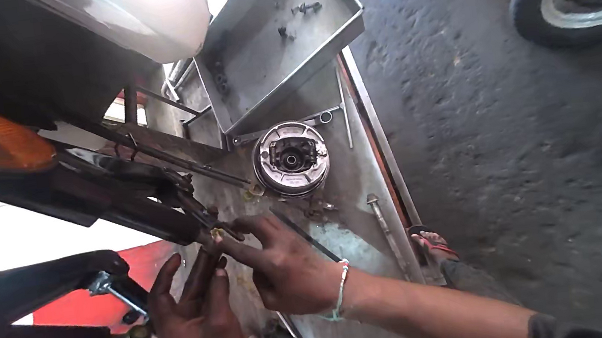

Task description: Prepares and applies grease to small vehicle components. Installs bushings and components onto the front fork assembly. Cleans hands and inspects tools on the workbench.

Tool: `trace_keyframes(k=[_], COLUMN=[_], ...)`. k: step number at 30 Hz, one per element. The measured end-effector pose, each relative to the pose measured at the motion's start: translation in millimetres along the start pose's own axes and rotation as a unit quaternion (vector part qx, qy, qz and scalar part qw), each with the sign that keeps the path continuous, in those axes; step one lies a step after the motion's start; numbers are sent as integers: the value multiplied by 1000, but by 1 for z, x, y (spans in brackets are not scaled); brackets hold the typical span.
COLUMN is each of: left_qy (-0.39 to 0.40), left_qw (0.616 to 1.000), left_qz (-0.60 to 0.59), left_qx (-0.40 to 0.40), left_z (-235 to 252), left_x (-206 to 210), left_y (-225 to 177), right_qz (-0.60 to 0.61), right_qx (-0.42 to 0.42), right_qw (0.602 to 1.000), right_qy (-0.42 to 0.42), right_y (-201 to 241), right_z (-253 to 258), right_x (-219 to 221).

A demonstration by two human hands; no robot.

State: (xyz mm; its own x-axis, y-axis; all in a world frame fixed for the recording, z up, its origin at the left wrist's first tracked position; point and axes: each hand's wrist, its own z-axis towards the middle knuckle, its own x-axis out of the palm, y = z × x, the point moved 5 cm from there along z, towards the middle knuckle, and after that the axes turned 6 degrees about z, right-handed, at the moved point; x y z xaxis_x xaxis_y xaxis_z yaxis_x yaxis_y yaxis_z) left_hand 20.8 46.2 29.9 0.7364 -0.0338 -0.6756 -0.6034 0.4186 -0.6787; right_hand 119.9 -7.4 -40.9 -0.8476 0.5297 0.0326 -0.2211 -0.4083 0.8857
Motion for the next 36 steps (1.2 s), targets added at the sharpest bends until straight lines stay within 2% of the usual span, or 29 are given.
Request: trace_keyframes(k=[2, 5, 8, 10, 16, 20, 24, 31, 36], left_qy=[2, -1, -8, -22, 29, 24, 18, 10, 17], left_qw=[1000, 1000, 1000, 1000, 998, 999, 992, 993, 996], left_qz=[-5, -16, -7, 9, 39, 43, 115, 117, 80], left_qx=[6, 2, 3, 10, 35, 22, 49, 7, -43], left_z=[0, 1, 4, 6, 13, 20, 21, 10, 3], left_x=[0, 0, -4, -6, -3, 2, 2, 3, 8], left_y=[1, 5, 8, 7, 7, 10, 11, 5, -1], right_qz=[-9, 82, 218, 252, 159, 108, 71, 106, 67], right_qx=[5, 112, 246, 277, 292, 266, 236, 288, 322], right_qw=[1000, 990, 944, 926, 940, 955, 966, 948, 940], right_qy=[-19, -26, 23, 50, 73, 71, 76, 81, 95], right_y=[0, -5, -11, -13, -17, -21, -18, -16, -4], right_z=[-8, -8, 10, 21, 30, 37, 42, 36, 32], right_x=[-5, -11, -5, 2, 10, 7, 1, 2, 0])
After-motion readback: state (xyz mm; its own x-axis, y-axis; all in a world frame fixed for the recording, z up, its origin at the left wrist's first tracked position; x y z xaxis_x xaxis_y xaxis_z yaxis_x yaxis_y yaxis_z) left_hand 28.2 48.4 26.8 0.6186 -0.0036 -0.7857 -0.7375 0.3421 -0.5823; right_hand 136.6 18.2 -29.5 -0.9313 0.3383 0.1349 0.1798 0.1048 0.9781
